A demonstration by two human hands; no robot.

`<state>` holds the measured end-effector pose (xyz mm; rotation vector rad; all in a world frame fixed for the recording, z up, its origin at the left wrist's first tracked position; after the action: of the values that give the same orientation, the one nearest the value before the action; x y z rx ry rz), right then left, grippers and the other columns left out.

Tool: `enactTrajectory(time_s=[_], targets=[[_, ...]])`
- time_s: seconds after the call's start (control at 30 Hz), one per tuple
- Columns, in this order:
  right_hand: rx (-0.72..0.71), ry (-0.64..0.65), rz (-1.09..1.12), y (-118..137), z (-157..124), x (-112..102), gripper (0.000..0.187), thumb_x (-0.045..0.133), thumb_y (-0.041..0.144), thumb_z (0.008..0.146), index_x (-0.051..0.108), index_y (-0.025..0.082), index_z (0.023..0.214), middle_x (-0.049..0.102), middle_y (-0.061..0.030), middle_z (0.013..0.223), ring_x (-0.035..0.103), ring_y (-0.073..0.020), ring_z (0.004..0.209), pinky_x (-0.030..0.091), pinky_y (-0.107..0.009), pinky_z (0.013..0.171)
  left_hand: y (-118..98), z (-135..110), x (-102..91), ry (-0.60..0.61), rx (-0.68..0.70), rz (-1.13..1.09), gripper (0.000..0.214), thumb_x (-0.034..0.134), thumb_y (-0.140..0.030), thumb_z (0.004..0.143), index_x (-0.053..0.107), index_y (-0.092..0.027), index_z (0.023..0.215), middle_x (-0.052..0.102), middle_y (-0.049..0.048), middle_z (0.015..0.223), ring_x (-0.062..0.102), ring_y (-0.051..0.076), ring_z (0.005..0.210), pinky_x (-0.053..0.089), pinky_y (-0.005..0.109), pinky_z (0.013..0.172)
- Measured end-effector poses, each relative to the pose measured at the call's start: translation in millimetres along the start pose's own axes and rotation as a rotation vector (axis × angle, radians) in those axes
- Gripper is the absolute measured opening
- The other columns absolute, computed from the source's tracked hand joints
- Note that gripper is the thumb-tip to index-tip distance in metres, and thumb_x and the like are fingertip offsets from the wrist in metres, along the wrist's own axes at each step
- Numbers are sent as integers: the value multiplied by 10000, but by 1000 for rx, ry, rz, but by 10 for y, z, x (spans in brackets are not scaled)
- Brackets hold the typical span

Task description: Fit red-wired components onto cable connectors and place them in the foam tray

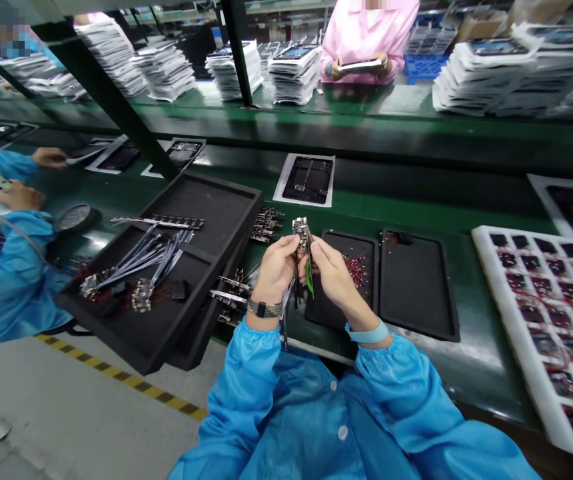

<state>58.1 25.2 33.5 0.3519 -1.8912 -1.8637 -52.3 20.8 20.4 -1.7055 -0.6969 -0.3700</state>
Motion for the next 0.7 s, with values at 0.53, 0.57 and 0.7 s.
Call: enactTrajectory(time_s=[0.53, 0.57, 0.7], targets=[[94, -163, -91, 167, -475, -645, 551, 532, 547, 1019, 573, 190, 1436, 651, -14, 690, 606, -184, 568, 515, -311, 537, 71, 153, -606, -364, 273, 975, 126, 763, -284, 794, 743, -165, 756, 701, 118, 834, 646, 282, 934, 476, 372, 879], [93, -193, -101, 230, -562, -746, 537, 539, 538, 1019, 582, 198, 1432, 654, -23, 695, 608, -192, 578, 515, -323, 547, 52, 118, -589, -394, 325, 1073, 144, 742, -297, 826, 761, -157, 850, 704, 147, 937, 627, 311, 1031, 461, 408, 953], [91, -387, -169, 532, -1049, -1168, 469, 536, 494, 1023, 637, 230, 1397, 658, -92, 709, 616, -232, 601, 494, -401, 574, 58, -233, -457, -426, 523, 1533, 418, 615, -359, 950, 670, -111, 1283, 620, 217, 1263, 541, 366, 1209, 417, 504, 1077]])
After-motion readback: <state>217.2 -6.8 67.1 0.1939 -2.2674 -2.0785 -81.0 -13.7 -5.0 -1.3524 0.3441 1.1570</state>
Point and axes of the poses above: each hand's wrist, its own z-axis towards the middle knuckle, its own x-axis out of the palm, y = z × x, the point moved 4 cm from there along z, towards the middle knuckle
